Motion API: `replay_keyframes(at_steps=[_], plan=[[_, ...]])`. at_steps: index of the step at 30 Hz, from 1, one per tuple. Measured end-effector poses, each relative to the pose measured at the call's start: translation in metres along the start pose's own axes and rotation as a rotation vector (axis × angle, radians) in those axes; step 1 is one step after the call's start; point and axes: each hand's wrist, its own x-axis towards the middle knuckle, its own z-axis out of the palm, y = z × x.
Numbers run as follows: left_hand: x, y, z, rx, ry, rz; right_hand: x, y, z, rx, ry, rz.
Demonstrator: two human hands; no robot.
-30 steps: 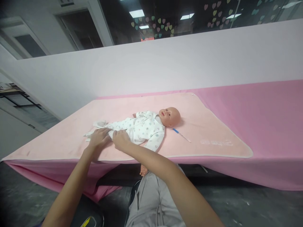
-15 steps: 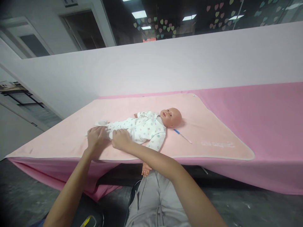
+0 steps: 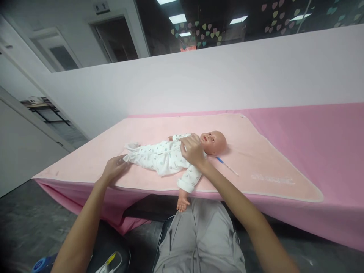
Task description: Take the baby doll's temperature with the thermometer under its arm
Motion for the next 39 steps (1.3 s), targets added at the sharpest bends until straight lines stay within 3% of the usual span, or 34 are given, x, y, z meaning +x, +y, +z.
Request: replay_keyframes(at_steps=[4, 6, 9, 12, 14, 17, 20, 25, 27, 30, 33, 36, 39], plan=[[0.001, 0.003, 0.005, 0.117, 0.035, -0.052, -0.010, 0.025, -0.017, -0.030, 0.165, -0.041], [0.001, 0.002, 0.006, 0.064, 0.087, -0.098, -0.015, 0.033, -0.025, -0.030, 0.229, -0.044], [-0.003, 0.008, 0.003, -0.149, 0.232, -0.212, -0.021, 0.042, -0.034, -0.017, 0.315, -0.058], [-0.006, 0.033, -0.002, -0.245, 0.398, -0.216, -0.026, 0.047, -0.039, -0.016, 0.377, -0.071], [-0.004, 0.060, -0.003, -0.221, 0.345, -0.055, -0.027, 0.047, -0.040, -0.010, 0.416, -0.088], [0.005, 0.099, 0.004, -0.126, 0.169, 0.164, -0.029, 0.043, -0.038, 0.011, 0.466, -0.103], [0.017, 0.121, 0.014, -0.079, -0.034, 0.167, -0.031, 0.039, -0.038, 0.016, 0.474, -0.101], [0.030, 0.121, 0.015, -0.066, -0.233, 0.148, -0.043, 0.051, -0.052, -0.052, 0.489, -0.080], [0.028, 0.123, 0.008, -0.103, -0.186, 0.125, -0.053, 0.063, -0.063, -0.120, 0.457, 0.030], [0.014, 0.142, -0.006, -0.205, 0.075, 0.097, -0.078, 0.083, -0.081, -0.253, 0.342, 0.276], [-0.012, 0.177, -0.019, -0.363, 0.286, 0.172, -0.113, 0.098, -0.093, -0.384, 0.093, 0.474], [-0.040, 0.217, -0.022, -0.489, 0.379, 0.248, -0.148, 0.105, -0.097, -0.458, -0.211, 0.542], [-0.064, 0.250, -0.016, -0.573, 0.415, 0.332, -0.168, 0.105, -0.095, -0.444, -0.325, 0.497]])
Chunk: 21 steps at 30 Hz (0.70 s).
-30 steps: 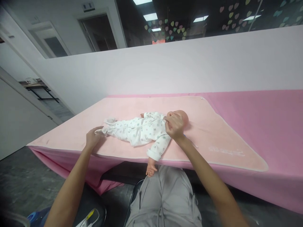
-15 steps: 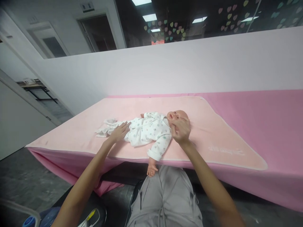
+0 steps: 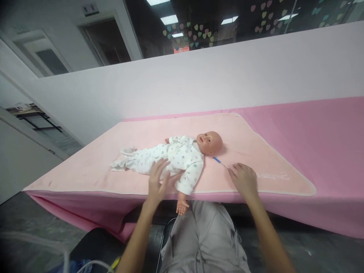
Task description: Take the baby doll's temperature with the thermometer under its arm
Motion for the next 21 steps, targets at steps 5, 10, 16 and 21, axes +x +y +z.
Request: replay_keyframes(at_steps=[5, 10, 16, 21], plan=[[-0.036, 0.028, 0.013, -0.115, 0.046, 0.027, -0.007, -0.001, 0.003, 0.059, 0.029, -0.046], [-0.066, 0.043, 0.009, -0.250, 0.056, -0.061, -0.006, -0.004, -0.003, 0.130, 0.017, 0.002], [-0.073, 0.049, 0.005, -0.349, 0.028, -0.108, -0.010, -0.009, -0.009, 0.201, 0.042, 0.107], [-0.061, 0.045, 0.006, -0.347, 0.035, -0.140, -0.012, -0.023, -0.028, 0.586, 0.015, 0.281]])
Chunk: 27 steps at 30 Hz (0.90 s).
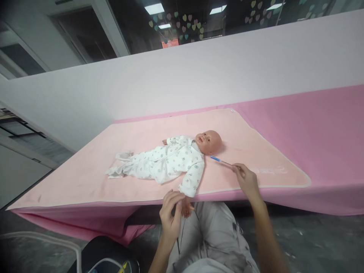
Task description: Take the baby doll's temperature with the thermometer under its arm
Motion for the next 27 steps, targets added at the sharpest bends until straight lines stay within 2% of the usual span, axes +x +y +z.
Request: replay_keyframes(at_steps=[3, 6, 10, 16, 21, 24, 27], plan=[[0.016, 0.000, 0.002, 0.025, -0.086, -0.061, -0.006, -0.030, -0.005, 0.235, -0.056, 0.024], [0.032, 0.002, 0.005, 0.015, -0.190, -0.108, -0.015, -0.066, -0.005, 0.396, -0.183, 0.004], [0.040, 0.010, 0.008, -0.092, -0.201, -0.154, -0.024, -0.100, -0.001, 0.597, -0.324, -0.001], [0.043, 0.015, 0.007, -0.077, -0.056, -0.187, -0.022, -0.112, 0.007, 0.750, -0.298, -0.020], [0.056, 0.010, 0.000, -0.065, -0.144, -0.091, -0.012, -0.118, 0.015, 0.915, -0.290, -0.011], [0.061, 0.011, -0.004, -0.044, -0.204, 0.005, -0.004, -0.129, 0.020, 1.104, -0.421, -0.005], [0.065, 0.011, -0.006, -0.011, -0.214, 0.064, 0.008, -0.140, 0.019, 1.059, -0.660, -0.046]])
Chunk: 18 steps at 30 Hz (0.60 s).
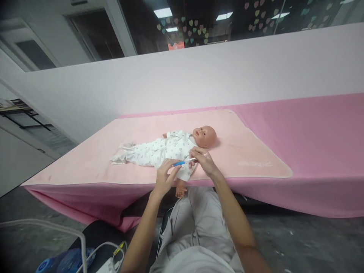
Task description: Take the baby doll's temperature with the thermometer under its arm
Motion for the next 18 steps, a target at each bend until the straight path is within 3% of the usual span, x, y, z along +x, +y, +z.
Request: replay_keyframes(at_steps=[3, 8, 12, 15, 18], plan=[[0.004, -0.004, -0.002, 0.043, -0.001, 0.032, 0.010, -0.008, 0.000, -0.120, -0.185, 0.100], [0.012, -0.024, 0.004, 0.210, 0.123, 0.126, 0.028, -0.017, 0.006, -0.314, -0.334, 0.177], [0.010, -0.048, 0.013, 0.385, 0.223, 0.127, 0.052, -0.067, 0.000, -0.566, -0.458, 0.147], [0.005, -0.064, 0.018, 0.535, 0.270, 0.026, 0.070, -0.121, -0.015, -0.514, -0.262, -0.035], [0.003, -0.071, 0.021, 0.615, 0.244, -0.059, 0.081, -0.140, -0.020, -0.419, 0.072, -0.212]])
